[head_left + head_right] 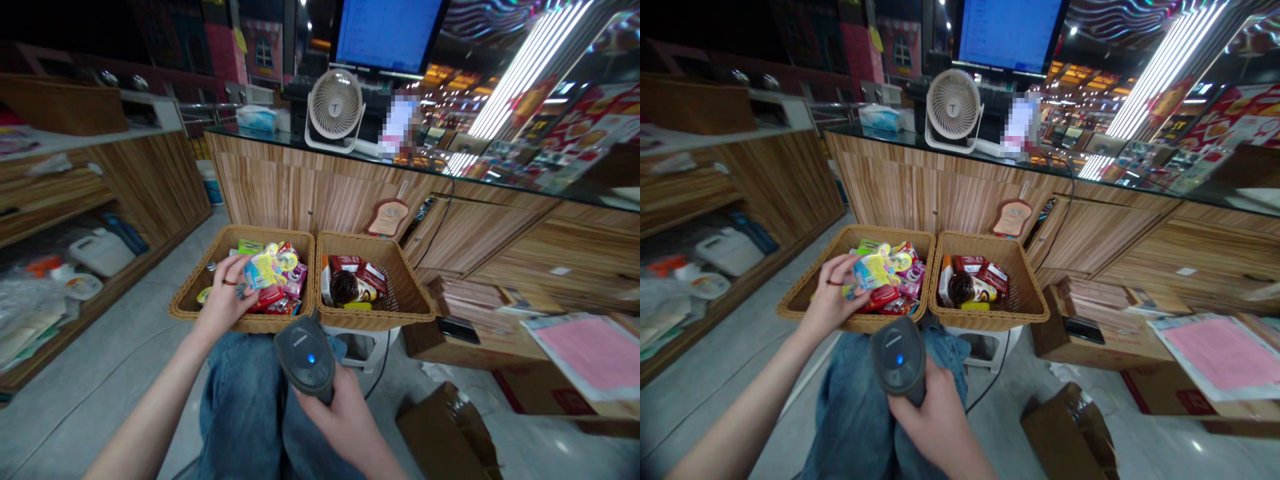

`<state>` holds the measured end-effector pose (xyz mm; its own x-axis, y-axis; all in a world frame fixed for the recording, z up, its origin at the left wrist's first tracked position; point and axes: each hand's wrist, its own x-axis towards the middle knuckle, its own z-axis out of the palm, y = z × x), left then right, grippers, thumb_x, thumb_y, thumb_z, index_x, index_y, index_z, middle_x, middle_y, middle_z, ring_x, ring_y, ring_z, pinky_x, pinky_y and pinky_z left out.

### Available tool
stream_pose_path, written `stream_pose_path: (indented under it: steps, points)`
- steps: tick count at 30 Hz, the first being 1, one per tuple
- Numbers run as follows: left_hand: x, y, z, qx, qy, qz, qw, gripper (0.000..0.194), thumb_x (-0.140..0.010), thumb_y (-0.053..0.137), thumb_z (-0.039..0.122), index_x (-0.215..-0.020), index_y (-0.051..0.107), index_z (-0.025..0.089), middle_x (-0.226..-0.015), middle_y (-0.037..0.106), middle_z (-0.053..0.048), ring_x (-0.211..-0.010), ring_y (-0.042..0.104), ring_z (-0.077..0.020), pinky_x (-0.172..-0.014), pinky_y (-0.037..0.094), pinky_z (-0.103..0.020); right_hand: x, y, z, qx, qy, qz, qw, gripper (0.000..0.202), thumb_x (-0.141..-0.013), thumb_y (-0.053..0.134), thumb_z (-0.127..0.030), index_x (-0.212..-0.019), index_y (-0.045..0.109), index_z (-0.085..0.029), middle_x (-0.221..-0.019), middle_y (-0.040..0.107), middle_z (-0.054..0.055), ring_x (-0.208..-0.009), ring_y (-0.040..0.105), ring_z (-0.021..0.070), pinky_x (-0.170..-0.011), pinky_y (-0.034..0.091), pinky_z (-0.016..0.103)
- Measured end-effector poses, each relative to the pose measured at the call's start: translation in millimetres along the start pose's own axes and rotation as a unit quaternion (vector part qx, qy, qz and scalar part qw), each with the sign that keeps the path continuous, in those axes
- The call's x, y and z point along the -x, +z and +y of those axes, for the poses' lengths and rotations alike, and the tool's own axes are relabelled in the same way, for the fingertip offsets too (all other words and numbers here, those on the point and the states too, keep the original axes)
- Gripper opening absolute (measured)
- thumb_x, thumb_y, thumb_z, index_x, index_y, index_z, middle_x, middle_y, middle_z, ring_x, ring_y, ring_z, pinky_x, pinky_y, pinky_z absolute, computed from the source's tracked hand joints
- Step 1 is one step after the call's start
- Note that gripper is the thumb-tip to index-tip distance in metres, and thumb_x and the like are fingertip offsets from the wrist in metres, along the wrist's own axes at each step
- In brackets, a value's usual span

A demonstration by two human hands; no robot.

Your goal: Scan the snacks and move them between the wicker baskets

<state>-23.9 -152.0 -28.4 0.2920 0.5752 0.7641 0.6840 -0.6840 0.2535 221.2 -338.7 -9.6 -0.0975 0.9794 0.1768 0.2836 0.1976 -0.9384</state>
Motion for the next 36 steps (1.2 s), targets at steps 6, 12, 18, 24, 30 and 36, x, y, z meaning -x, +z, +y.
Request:
stream_pose_path:
  steps: [6,12,18,24,30,36]
  points:
    - [0,2.3,-4,0.002,0.022,0.019,1.0,0.077,-0.09,0.076,0.022,-0.157,0.04,0.027,-0.142,0.051,-0.012,-0.134,0.058,-0.0309,-0.116,0.054,-0.047,-2,3,2,0.007,0.006,-0.004,1.0,0.001,-0.086,0.065,-0.02,-0.085,0.064,-0.02,-0.078,0.073,0.0,-0.071,0.064,0.0178,-0.068,0.048,0.025]
    - [1,-1.2,-1,0.003,0.006,0.011,1.0,0.074,-0.092,0.073,0.022,-0.158,0.04,0.029,-0.145,0.049,-0.012,-0.135,0.057,-0.0308,-0.117,0.051,-0.049,1,1,1,0.007,-0.002,0.004,1.0,0.007,-0.087,0.066,-0.02,-0.094,0.069,-0.02,-0.083,0.075,0.001,-0.072,0.068,0.0181,-0.07,0.051,0.025]
    - [-18,13.7,29,0.041,-0.032,0.003,0.999,0.068,-0.091,0.077,0.034,-0.151,0.046,0.028,-0.14,0.052,-0.012,-0.136,0.056,-0.0324,-0.118,0.049,-0.054,9,-8,7,0.011,0.001,0.036,0.999,0.003,-0.088,0.067,-0.022,-0.09,0.069,-0.02,-0.081,0.075,0.002,-0.075,0.07,0.0196,-0.071,0.053,0.025]
    - [-73,87.3,86,0.174,-0.066,-0.07,0.98,0.073,-0.101,0.064,0.035,-0.164,0.027,0.028,-0.175,0.015,-0.019,-0.158,0.038,-0.0339,-0.127,0.04,-0.053,15,-16,9,0.047,-0.012,0.088,0.995,0.003,-0.087,0.067,-0.024,-0.085,0.068,-0.021,-0.076,0.073,0.002,-0.072,0.069,0.0205,-0.07,0.054,0.027]
    - [-90,124.8,116,0.1,-0.018,-0.311,0.945,0.081,-0.092,0.076,0.044,-0.162,0.038,0.026,-0.171,0.035,-0.02,-0.159,0.033,-0.0402,-0.128,0.03,-0.06,20,-25,14,0.044,-0.017,0.103,0.994,0.007,-0.089,0.065,-0.024,-0.091,0.07,-0.02,-0.077,0.073,0.001,-0.07,0.067,0.0194,-0.065,0.053,0.024]
    - [-103,142.0,130,0.039,0.025,-0.449,0.892,0.091,-0.075,0.089,0.032,-0.156,0.049,0.025,-0.16,0.052,-0.019,-0.148,0.05,-0.0419,-0.119,0.04,-0.057,20,-26,14,0.035,-0.022,0.103,0.994,0.008,-0.089,0.066,-0.024,-0.093,0.072,-0.02,-0.075,0.072,0.001,-0.074,0.069,0.021,-0.071,0.057,0.026]
